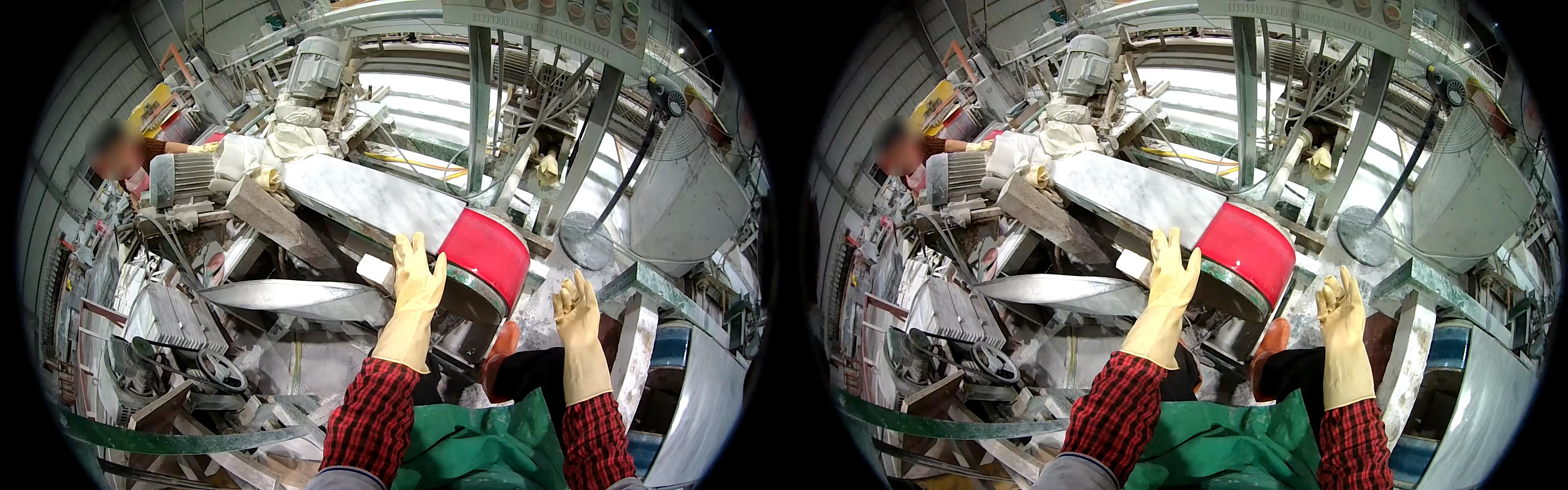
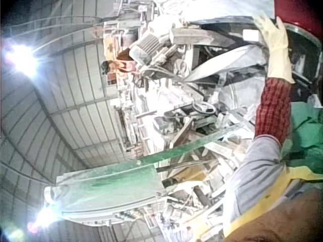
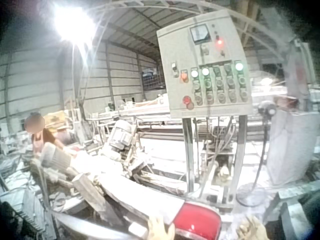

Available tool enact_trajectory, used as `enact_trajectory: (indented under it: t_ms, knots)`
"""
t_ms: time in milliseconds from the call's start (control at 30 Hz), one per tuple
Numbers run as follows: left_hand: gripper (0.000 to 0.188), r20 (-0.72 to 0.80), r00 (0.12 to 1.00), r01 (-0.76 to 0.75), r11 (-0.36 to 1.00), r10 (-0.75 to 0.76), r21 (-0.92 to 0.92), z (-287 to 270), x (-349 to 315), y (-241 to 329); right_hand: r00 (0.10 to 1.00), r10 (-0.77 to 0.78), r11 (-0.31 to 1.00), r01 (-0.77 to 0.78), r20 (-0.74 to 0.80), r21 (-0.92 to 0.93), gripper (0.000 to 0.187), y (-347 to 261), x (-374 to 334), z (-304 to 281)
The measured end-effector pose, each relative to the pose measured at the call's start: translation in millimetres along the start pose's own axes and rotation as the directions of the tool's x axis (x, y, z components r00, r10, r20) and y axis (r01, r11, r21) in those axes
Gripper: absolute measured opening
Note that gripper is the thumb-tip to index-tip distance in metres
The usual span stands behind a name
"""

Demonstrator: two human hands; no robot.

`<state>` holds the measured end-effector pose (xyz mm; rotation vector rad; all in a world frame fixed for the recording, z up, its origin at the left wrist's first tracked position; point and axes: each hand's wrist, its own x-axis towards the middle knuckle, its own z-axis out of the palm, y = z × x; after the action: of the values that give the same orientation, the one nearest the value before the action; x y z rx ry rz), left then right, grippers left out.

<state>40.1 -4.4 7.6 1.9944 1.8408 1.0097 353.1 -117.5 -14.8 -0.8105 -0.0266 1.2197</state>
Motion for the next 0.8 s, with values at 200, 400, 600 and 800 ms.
enact_trajectory:
  t_ms: [200,400,600,800]
  knots:
    - [0.062,-0.031,0.999,-0.011,1.000,0.011,-0.003,2.6,-0.4,-1.9,1.000,0.011,1.000,-0.011,0.022,0.017,0.034,0.7,0.5,-0.3]
    - [0.063,-0.014,1.000,-0.024,1.000,0.024,-0.010,-2.5,0.8,2.5,1.000,0.017,1.000,-0.017,0.020,0.010,0.035,-0.5,2.7,-4.1]
    - [0.063,-0.036,0.999,-0.009,1.000,0.009,0.006,1.9,-0.9,-0.8,0.999,0.004,1.000,-0.005,0.033,0.017,0.035,1.7,2.6,-2.0]
    - [0.063,0.006,1.000,0.008,1.000,-0.008,-0.015,-0.3,0.9,-0.1,0.999,0.007,1.000,-0.008,0.038,0.013,0.034,0.4,2.1,-2.7]
